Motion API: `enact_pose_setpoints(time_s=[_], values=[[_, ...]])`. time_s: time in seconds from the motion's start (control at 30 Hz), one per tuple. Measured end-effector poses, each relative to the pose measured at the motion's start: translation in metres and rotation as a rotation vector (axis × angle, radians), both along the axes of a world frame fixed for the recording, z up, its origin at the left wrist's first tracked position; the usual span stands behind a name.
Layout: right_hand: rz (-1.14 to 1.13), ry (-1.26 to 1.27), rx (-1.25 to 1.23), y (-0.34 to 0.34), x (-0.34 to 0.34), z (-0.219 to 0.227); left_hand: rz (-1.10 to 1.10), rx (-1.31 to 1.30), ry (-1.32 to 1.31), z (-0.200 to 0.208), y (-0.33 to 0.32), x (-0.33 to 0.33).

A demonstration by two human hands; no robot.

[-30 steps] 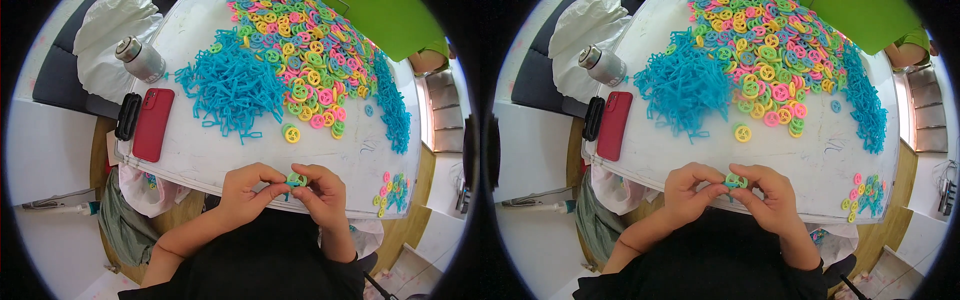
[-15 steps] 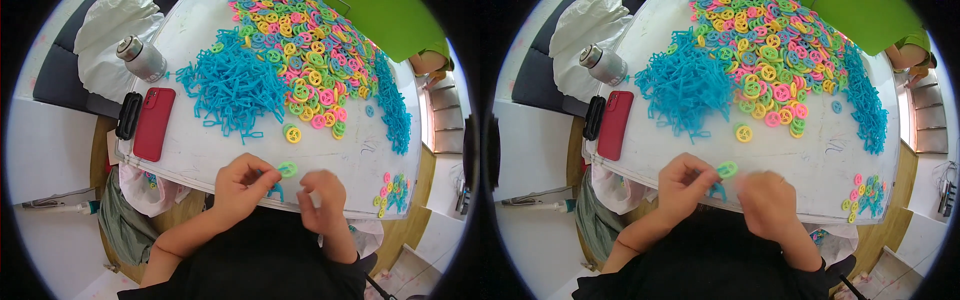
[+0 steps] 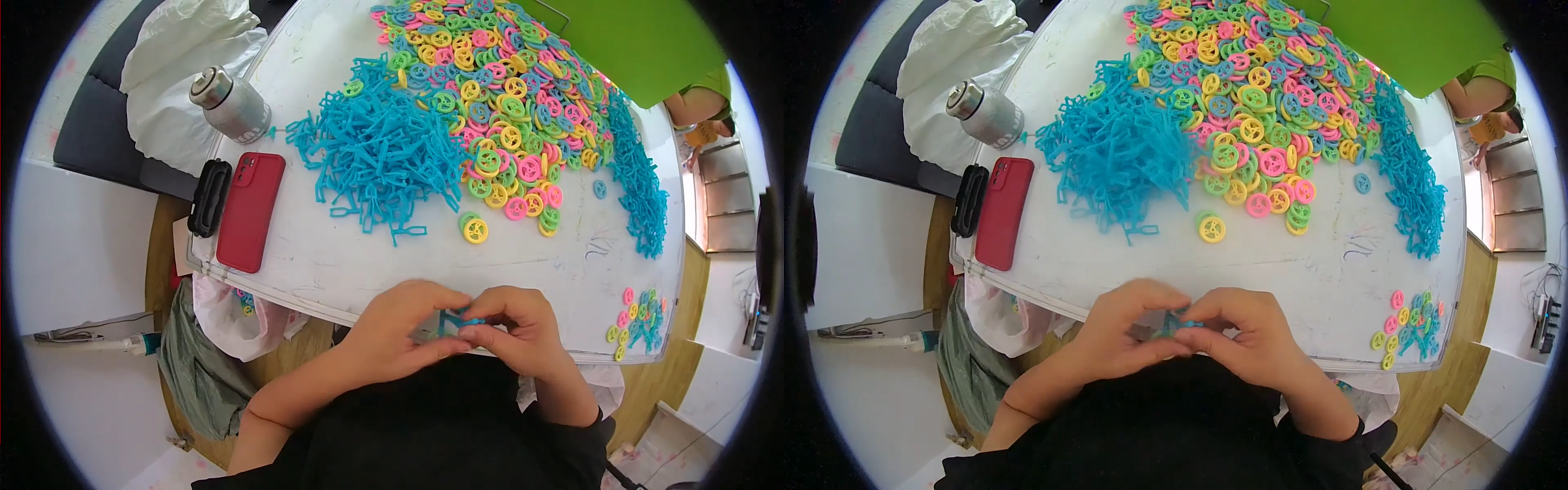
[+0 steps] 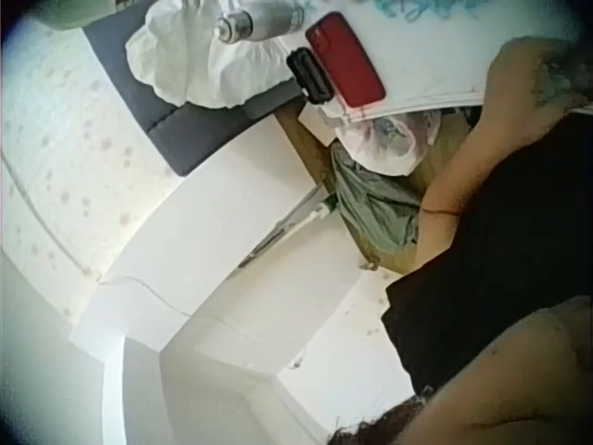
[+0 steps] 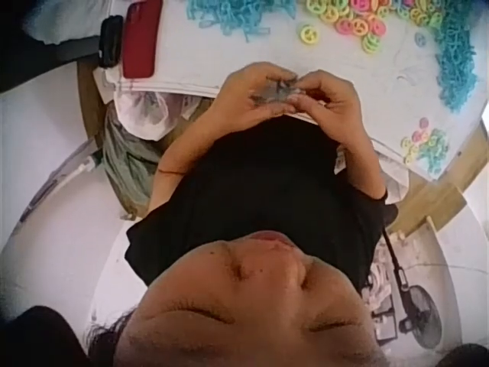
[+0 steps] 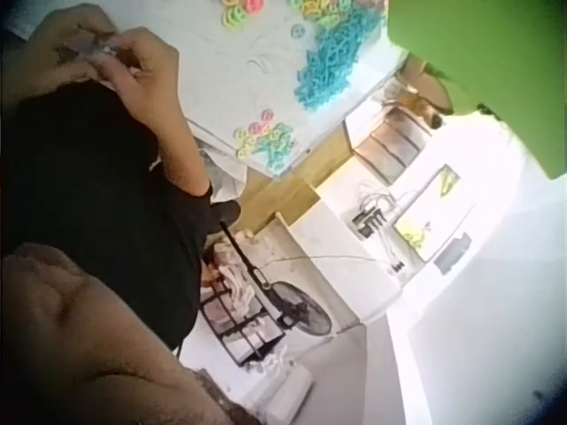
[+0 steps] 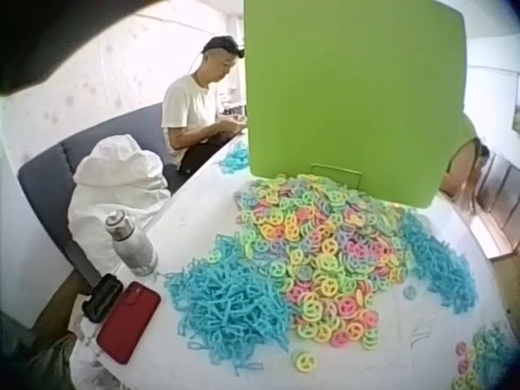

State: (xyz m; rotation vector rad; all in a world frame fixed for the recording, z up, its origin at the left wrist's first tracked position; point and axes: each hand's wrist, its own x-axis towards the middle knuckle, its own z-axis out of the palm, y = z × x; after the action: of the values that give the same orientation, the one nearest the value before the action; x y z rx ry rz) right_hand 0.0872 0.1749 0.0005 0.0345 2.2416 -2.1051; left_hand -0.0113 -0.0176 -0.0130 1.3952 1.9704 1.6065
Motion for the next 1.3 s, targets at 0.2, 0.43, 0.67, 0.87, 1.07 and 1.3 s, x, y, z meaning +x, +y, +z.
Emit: enact_pose_setpoints(time_s=[0.2,0.43,0.67,0.87,1.07,1.3], values=[[-0.231,0.128,0.634,0.018,-0.033,-0.010,0.181,0.011,-0.526,-0.015,-0.007,0.013],[-0.263,0.267,0.998,0.019,-0.047,-0.028,0.217,-0.047,-0.153,-0.014,-0.004,0.004],[-0.374,0.167,1.155,0.027,-0.026,-0.018,0.236,-0.052,-0.187,-0.014,-0.005,0.004],[-0.151,0.340,1.174,0.006,-0.048,-0.021,0.234,-0.046,-0.191,-0.017,0.002,0.006],[-0.121,0.461,1.221,0.009,-0.044,-0.025,0.289,-0.049,-0.315,-0.015,0.001,0.008],[-0.059,0.487,1.172,0.003,-0.044,-0.028,0.297,0.026,-0.278,-0.021,0.002,0.005]])
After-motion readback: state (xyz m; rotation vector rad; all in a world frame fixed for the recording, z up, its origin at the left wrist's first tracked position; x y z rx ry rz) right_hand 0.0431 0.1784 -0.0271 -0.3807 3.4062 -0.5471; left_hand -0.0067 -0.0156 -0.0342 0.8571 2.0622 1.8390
